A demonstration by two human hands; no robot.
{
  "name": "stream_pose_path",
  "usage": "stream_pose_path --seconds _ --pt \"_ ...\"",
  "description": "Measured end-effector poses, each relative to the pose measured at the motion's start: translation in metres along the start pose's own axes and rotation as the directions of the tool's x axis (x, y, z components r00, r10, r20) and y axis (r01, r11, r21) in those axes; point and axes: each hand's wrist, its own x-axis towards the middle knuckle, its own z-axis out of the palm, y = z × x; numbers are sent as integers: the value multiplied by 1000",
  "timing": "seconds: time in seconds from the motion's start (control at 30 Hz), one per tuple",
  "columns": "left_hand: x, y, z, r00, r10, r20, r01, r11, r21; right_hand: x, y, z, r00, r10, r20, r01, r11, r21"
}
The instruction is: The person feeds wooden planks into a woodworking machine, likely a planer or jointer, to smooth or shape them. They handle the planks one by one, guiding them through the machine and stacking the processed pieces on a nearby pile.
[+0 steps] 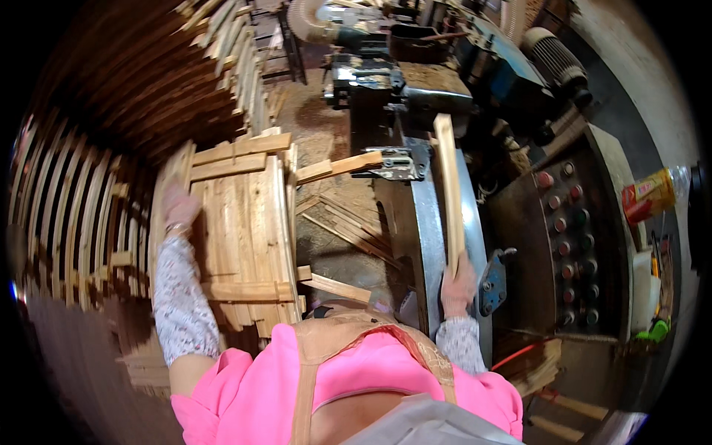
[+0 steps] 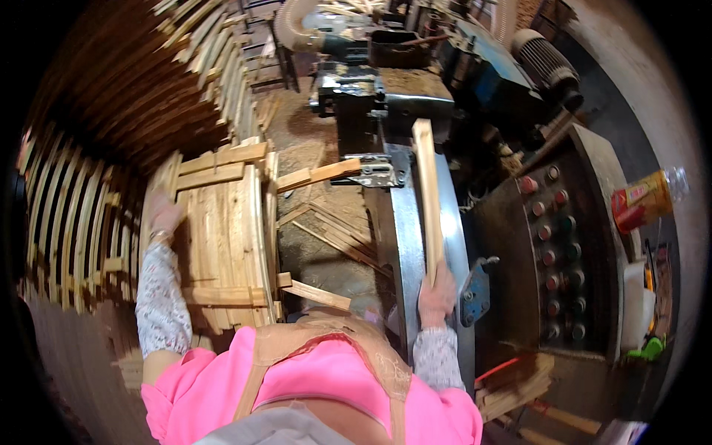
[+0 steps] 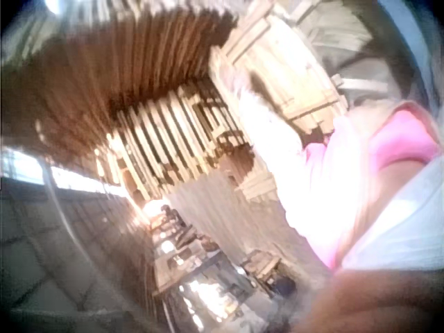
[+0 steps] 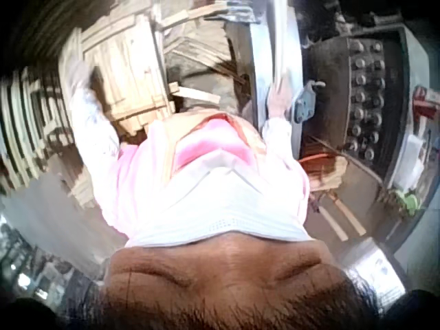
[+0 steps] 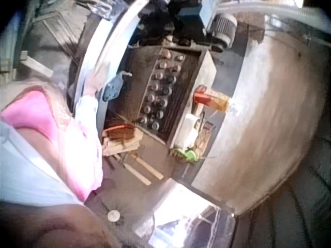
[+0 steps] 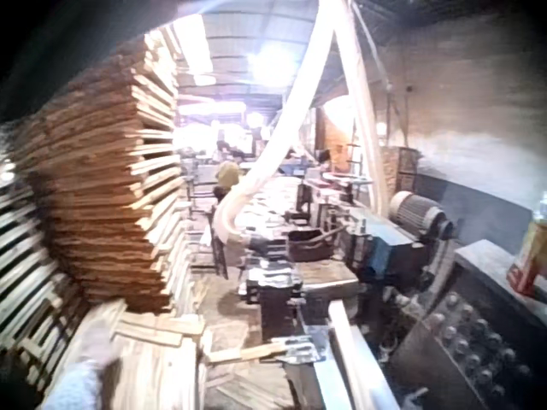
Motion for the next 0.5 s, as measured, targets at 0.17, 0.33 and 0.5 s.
stream_pose_path --seconds 0.17,0.33,0.5 --pt "-28 -49 8 938 -197 285 209 978 -10 -99 27 -60 978 141 155 -102 966 -238" --pt "-35 -26 1 938 -265 223 254 964 75 -25 20 -13 994 97 -49 -106 971 -216" --pt "-34 -26 -3 931 -280 234 269 960 78 97 3 59 984 21 -179 -51 985 -167"
